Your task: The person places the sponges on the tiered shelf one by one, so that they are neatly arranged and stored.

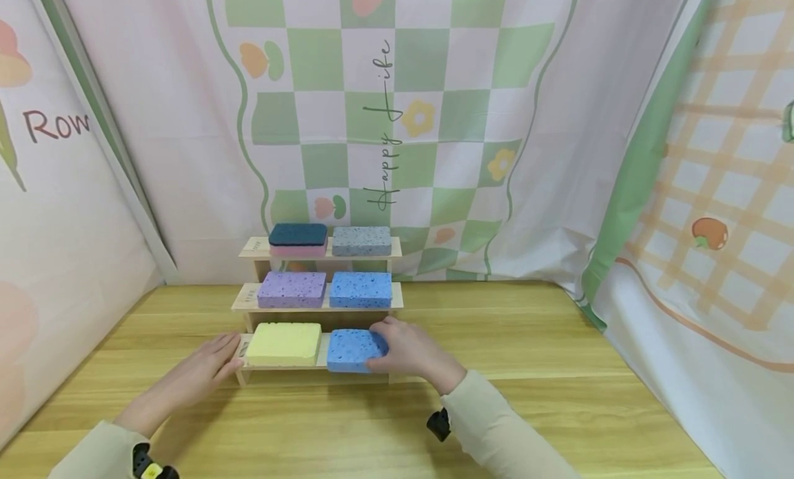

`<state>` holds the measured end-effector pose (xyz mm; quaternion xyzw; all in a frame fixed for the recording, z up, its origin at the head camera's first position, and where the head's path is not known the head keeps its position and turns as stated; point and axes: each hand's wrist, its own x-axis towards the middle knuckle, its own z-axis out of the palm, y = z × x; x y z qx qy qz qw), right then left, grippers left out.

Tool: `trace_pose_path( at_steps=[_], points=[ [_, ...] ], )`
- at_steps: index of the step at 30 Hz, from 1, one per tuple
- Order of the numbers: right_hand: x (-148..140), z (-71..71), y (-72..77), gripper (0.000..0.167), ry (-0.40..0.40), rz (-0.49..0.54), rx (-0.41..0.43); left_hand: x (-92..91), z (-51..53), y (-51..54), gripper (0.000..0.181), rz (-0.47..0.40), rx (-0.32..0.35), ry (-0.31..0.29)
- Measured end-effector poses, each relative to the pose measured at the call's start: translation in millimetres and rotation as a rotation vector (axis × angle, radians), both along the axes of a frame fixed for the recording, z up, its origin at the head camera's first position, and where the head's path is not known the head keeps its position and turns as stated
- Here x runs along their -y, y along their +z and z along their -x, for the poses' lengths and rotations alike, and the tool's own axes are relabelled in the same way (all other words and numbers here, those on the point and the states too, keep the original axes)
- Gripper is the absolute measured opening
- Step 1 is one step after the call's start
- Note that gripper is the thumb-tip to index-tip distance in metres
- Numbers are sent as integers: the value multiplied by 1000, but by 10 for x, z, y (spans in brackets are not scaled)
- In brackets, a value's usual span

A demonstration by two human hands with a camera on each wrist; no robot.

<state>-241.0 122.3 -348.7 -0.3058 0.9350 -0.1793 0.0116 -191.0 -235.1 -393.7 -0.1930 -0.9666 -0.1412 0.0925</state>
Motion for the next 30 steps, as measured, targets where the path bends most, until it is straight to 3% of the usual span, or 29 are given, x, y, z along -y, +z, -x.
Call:
trace_pose_path(
  at_steps=[9, 20, 30],
  points=[
    [37, 17, -41, 59, -26, -10, -7, -8, -5, -1, 53, 0, -3, 0],
    [43, 45, -67, 50, 39, 6, -119, -13, -2, -9, 53, -3, -14, -1],
    [37, 59, -98, 48, 50, -3, -152, -10, 1, -10, 54, -3, -4, 1]
  ],
)
